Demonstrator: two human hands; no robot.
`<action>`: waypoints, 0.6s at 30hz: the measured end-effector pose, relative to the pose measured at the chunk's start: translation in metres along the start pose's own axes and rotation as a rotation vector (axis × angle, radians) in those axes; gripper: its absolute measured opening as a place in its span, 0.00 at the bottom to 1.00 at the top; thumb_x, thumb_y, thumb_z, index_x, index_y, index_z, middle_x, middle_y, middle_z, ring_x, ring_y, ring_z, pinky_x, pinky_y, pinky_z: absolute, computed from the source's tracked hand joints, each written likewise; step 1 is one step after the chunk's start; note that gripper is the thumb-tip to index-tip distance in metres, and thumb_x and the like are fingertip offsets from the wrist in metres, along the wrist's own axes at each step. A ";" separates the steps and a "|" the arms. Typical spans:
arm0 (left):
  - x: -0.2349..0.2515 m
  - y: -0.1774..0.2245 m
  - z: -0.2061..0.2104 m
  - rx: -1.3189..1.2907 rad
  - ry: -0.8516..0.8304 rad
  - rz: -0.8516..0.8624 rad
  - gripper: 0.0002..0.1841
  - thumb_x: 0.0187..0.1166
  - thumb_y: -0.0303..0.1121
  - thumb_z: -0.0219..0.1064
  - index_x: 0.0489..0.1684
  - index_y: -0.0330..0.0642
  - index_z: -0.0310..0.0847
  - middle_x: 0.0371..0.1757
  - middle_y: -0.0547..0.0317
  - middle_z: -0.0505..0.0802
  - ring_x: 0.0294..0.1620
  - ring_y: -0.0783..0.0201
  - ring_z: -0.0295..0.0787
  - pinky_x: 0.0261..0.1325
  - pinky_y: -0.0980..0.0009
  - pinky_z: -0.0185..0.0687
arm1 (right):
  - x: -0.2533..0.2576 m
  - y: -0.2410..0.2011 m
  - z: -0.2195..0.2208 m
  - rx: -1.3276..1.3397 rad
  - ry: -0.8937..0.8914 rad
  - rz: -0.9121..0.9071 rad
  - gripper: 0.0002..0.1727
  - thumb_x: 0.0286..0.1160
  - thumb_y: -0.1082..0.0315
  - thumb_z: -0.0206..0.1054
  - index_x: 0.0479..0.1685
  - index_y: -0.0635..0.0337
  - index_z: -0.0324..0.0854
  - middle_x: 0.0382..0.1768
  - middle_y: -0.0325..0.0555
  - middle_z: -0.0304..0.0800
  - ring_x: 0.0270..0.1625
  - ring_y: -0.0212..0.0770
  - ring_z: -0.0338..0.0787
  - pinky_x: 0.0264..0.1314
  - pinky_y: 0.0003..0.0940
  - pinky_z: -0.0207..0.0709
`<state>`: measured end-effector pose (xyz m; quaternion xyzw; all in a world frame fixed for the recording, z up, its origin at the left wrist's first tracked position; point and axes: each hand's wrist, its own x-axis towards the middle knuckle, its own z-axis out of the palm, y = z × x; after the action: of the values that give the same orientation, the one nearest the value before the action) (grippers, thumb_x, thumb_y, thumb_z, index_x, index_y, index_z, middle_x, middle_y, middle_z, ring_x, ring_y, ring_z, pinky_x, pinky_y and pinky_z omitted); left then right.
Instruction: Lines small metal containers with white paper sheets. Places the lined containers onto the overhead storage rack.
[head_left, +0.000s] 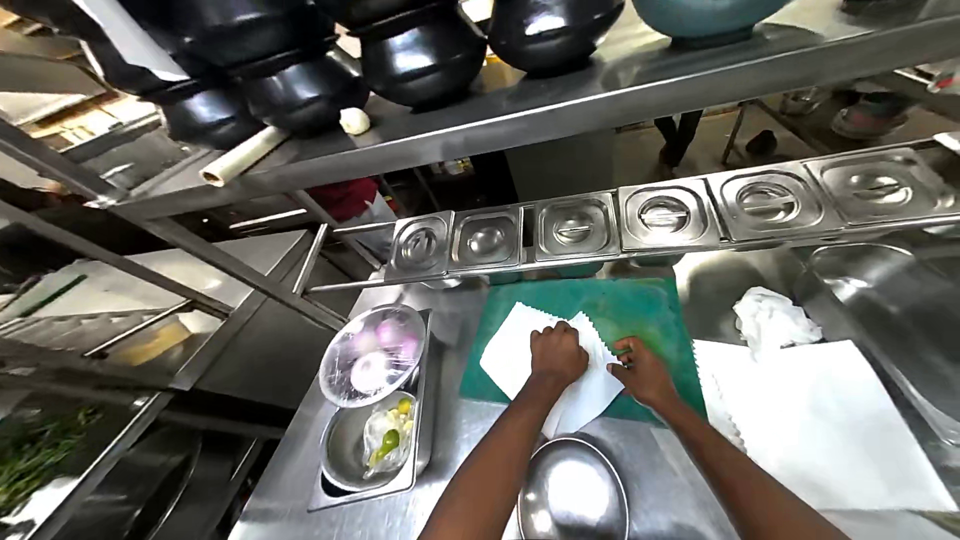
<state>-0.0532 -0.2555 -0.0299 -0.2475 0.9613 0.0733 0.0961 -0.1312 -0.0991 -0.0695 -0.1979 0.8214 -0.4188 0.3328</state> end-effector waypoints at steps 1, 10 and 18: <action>-0.004 -0.001 0.003 -0.006 0.081 0.045 0.16 0.79 0.44 0.63 0.50 0.45 0.91 0.65 0.56 0.91 0.62 0.50 0.87 0.61 0.44 0.77 | 0.000 -0.001 0.001 0.030 0.008 0.014 0.25 0.79 0.66 0.72 0.73 0.60 0.73 0.50 0.55 0.90 0.42 0.49 0.94 0.45 0.48 0.89; -0.033 -0.022 0.061 -0.115 0.749 0.750 0.08 0.79 0.35 0.65 0.37 0.47 0.92 0.51 0.61 0.96 0.48 0.63 0.94 0.57 0.62 0.88 | 0.005 0.004 0.003 0.431 0.055 0.094 0.14 0.79 0.76 0.68 0.60 0.67 0.78 0.44 0.56 0.91 0.31 0.45 0.93 0.32 0.39 0.89; -0.043 -0.017 0.071 -0.106 0.658 0.806 0.08 0.83 0.32 0.64 0.42 0.43 0.91 0.54 0.58 0.96 0.55 0.62 0.94 0.68 0.56 0.86 | 0.007 -0.012 -0.007 0.369 -0.067 0.221 0.29 0.87 0.43 0.60 0.59 0.64 0.81 0.42 0.57 0.89 0.36 0.48 0.91 0.37 0.44 0.87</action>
<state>0.0031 -0.2371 -0.0911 0.1277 0.9546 0.0712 -0.2595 -0.1403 -0.1064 -0.0591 -0.0562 0.7361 -0.5163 0.4341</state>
